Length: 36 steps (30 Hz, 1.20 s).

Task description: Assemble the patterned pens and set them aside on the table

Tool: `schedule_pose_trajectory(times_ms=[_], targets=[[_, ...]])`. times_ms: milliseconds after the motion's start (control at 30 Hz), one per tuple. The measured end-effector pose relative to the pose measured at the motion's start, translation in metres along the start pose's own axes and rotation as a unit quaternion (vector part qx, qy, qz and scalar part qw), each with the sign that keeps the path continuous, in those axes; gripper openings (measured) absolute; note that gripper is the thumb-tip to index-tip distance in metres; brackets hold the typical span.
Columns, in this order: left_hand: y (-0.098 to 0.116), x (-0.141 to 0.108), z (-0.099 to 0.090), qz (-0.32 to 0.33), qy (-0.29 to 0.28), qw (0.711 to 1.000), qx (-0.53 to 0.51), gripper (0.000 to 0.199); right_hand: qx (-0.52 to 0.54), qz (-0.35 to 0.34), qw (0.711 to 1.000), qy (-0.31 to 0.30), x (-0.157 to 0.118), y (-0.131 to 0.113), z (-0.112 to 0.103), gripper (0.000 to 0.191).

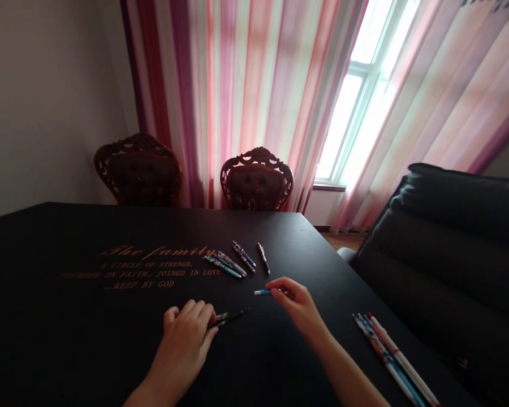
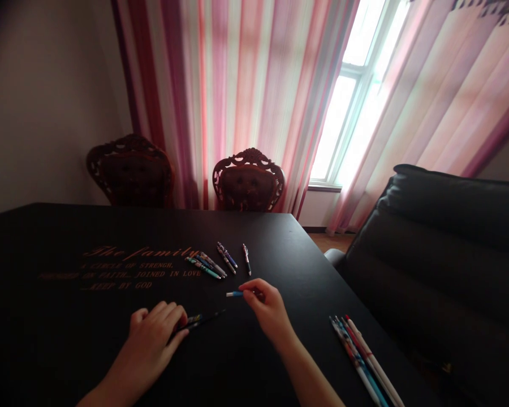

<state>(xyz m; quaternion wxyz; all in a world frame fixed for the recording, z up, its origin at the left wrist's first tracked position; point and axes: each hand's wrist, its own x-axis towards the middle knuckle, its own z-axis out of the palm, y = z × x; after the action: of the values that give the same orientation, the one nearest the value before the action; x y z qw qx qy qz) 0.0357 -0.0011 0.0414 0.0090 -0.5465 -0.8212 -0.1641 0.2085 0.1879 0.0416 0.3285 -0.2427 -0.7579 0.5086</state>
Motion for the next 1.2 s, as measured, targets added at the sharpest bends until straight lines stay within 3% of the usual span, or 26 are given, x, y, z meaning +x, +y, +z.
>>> schedule_pose_trajectory(times_ms=[200, 433, 633, 1200], targets=[[-0.0020, -0.0016, 0.0015, -0.002, -0.035, 0.999, 0.020, 0.016, 0.025, 0.023, 0.999, 0.004, 0.0047, 0.0020, -0.0109, 0.026], [-0.0089, 0.0012, 0.0038, -0.004, 0.004, 1.000, -0.030, 0.015, 0.026, 0.036, 0.999, -0.001, 0.0076, 0.0092, -0.0112, 0.019], [-0.0062, 0.0015, -0.0020, -0.003, -0.018, 0.997, -0.079, 0.018, 0.028, 0.044, 0.999, -0.018, 0.0064, 0.0074, -0.0097, 0.018], [-0.0047, 0.0018, -0.0011, 0.012, -0.021, 0.995, -0.093, 0.017, 0.037, 0.047, 0.996, -0.068, 0.0021, 0.0015, -0.0035, 0.017]])
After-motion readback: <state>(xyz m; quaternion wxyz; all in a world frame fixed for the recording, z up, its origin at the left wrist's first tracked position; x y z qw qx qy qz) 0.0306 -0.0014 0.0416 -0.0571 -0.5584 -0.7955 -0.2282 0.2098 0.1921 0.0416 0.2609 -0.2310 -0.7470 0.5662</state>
